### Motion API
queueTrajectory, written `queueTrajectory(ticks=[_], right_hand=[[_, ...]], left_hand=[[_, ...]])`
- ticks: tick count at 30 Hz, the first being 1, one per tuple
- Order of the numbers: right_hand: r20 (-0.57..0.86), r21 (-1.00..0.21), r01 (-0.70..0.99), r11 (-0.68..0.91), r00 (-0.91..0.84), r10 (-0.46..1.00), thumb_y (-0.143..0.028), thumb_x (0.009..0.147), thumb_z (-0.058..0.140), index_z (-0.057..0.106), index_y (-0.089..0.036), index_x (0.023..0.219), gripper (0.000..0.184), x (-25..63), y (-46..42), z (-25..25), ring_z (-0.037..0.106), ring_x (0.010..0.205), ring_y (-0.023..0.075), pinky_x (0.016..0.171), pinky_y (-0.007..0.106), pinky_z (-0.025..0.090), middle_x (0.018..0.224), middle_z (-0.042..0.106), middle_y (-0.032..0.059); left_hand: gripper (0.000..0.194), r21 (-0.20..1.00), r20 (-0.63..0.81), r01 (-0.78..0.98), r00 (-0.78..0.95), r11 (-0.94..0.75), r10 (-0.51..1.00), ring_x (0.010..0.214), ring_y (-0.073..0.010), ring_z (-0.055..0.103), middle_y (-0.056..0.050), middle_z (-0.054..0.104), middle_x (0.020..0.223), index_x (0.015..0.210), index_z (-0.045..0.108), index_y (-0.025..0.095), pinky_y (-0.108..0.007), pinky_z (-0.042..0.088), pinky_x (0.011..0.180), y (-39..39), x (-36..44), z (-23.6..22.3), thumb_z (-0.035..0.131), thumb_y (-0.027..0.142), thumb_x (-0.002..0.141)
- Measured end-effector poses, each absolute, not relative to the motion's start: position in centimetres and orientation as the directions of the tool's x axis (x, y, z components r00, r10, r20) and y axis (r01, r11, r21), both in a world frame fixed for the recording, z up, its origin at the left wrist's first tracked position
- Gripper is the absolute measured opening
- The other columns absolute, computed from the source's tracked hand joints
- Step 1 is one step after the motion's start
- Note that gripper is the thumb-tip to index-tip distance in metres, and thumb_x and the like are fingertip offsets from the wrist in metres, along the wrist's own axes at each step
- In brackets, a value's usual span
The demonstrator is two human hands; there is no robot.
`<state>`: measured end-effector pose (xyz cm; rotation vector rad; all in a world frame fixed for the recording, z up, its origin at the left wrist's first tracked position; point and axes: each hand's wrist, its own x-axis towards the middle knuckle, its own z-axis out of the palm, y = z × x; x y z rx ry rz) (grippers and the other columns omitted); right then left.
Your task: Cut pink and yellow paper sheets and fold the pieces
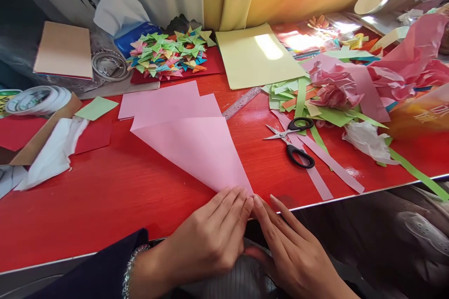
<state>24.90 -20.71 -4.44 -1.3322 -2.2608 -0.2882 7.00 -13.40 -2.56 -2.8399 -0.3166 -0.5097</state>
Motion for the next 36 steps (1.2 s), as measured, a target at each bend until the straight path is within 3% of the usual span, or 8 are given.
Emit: queueTrajectory(ticks=[6,13,20,24,28,32,36], right_hand=[[0.475,-0.064,0.863,0.500,-0.415,0.777,-0.027,0.093,0.048,0.059,0.004,0.112,0.038,24.8,-20.9,-4.3,0.060,0.111,0.0202,0.117,0.033,0.019,0.121,0.062,0.0133],[0.442,-0.054,0.851,0.522,-0.449,0.777,-0.014,0.091,0.052,0.055,0.005,0.118,0.033,25.2,-21.2,-4.8,0.054,0.119,0.0221,0.118,0.037,0.018,0.128,0.056,0.0139],[0.424,-0.059,0.806,0.588,-0.513,0.746,0.006,0.084,0.046,0.050,0.006,0.124,0.040,26.1,-21.1,-5.5,0.047,0.125,0.0245,0.116,0.043,0.024,0.132,0.053,0.0144],[0.456,-0.059,0.806,0.589,-0.503,0.734,0.010,0.082,0.041,0.050,0.007,0.122,0.042,26.1,-20.9,-5.4,0.049,0.124,0.0234,0.116,0.042,0.026,0.128,0.056,0.0146],[0.508,-0.059,0.800,0.598,-0.491,0.708,0.011,0.081,0.040,0.054,0.008,0.118,0.039,26.0,-20.7,-5.5,0.052,0.121,0.0235,0.113,0.040,0.030,0.123,0.060,0.0158],[0.549,-0.049,0.775,0.630,-0.506,0.665,0.005,0.085,0.043,0.057,0.005,0.115,0.033,26.3,-20.7,-5.3,0.054,0.119,0.0232,0.112,0.040,0.032,0.118,0.063,0.0154],[0.518,0.026,0.649,0.760,-0.659,0.545,-0.002,0.091,0.031,0.064,-0.002,0.109,0.038,26.0,-21.5,-4.0,0.058,0.114,0.0204,0.110,0.037,0.035,0.116,0.066,0.0100]], left_hand=[[0.042,-0.076,0.306,0.369,0.893,-0.927,0.330,0.118,-0.0252,0.055,-0.015,0.059,0.126,0.121,0.056,0.003,-0.038,0.045,0.100,-12.5,5.0,-2.8,0.049,0.028,0.088],[0.043,-0.209,0.296,0.588,0.800,-0.781,0.522,0.118,-0.0286,0.054,-0.019,0.057,0.127,0.124,0.053,-0.001,-0.045,0.040,0.104,-8.7,-1.2,-2.9,0.049,0.022,0.088],[0.043,-0.193,0.283,0.653,0.752,-0.732,0.596,0.126,-0.0245,0.047,-0.013,0.054,0.132,0.129,0.050,0.004,-0.044,0.034,0.109,-7.9,-3.5,-3.5,0.045,0.018,0.089],[0.046,-0.194,0.283,0.745,0.666,-0.639,0.690,0.124,-0.0266,0.049,-0.017,0.053,0.132,0.130,0.049,0.001,-0.045,0.031,0.110,-7.6,-4.3,-3.8,0.040,0.023,0.091],[0.050,-0.192,0.257,0.835,0.550,-0.516,0.795,0.126,-0.0277,0.047,-0.016,0.052,0.134,0.133,0.046,0.003,-0.046,0.026,0.112,-6.6,-5.9,-3.7,0.032,0.028,0.093],[0.055,-0.216,0.277,0.895,0.439,-0.390,0.855,0.128,-0.0315,0.043,-0.022,0.052,0.132,0.132,0.047,-0.002,-0.045,0.024,0.112,-5.9,-6.1,-3.4,0.029,0.033,0.094],[0.059,-0.205,0.250,0.918,0.386,-0.341,0.888,0.127,-0.0322,0.043,-0.024,0.055,0.128,0.126,0.052,-0.005,-0.045,0.027,0.109,-5.9,-4.7,-3.0,0.021,0.035,0.095]])
